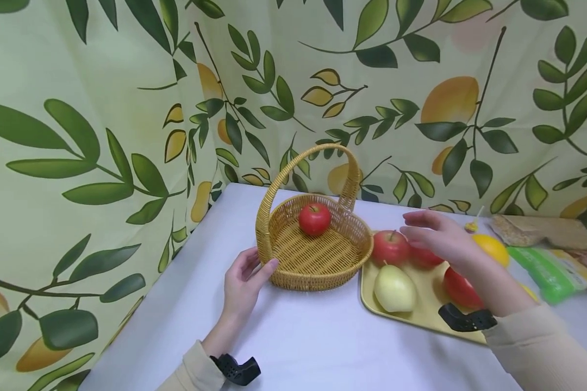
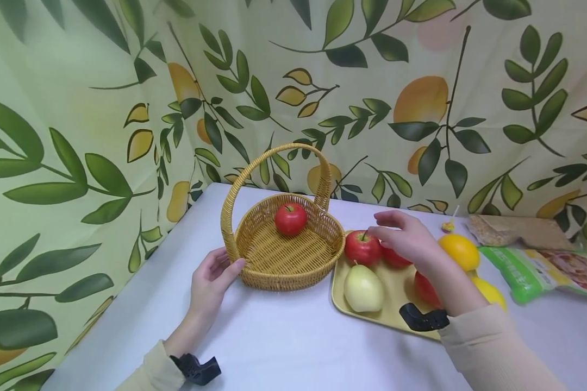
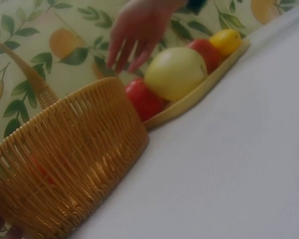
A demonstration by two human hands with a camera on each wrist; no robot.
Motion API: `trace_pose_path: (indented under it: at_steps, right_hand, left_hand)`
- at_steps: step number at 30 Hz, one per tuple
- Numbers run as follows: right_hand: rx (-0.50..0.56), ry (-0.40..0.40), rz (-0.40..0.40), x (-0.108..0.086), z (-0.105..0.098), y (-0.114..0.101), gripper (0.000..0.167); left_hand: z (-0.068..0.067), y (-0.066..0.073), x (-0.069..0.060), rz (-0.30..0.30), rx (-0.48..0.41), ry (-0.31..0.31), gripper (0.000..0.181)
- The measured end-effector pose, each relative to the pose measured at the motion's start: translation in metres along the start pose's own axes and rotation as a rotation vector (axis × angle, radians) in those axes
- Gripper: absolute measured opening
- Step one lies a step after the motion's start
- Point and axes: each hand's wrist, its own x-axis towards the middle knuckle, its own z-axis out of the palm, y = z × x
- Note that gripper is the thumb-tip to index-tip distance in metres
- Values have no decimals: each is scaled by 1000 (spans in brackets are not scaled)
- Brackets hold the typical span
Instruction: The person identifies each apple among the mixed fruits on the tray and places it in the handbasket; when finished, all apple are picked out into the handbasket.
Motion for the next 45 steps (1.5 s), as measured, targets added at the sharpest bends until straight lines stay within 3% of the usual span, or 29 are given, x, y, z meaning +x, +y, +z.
trace_pose_path:
  at_steps: [12, 27, 40, 45]
  right_hand:
    - [-121, 42, -11, -30, -11, 22, 70]
    - [-148, 97, 89, -62, -39, 70, 73]
    - [-176, 143, 159, -71, -47, 94, 83]
    - [-259, 123, 147, -70, -49, 98, 86]
  left_hand:
    - [0, -1, -2, -10, 5, -1, 36]
    - [5, -5, -3, 0, -11, -8, 36]
    - [0, -4, -1, 0, 10, -6, 38]
    - [-2, -4, 0, 1, 18, -4, 38]
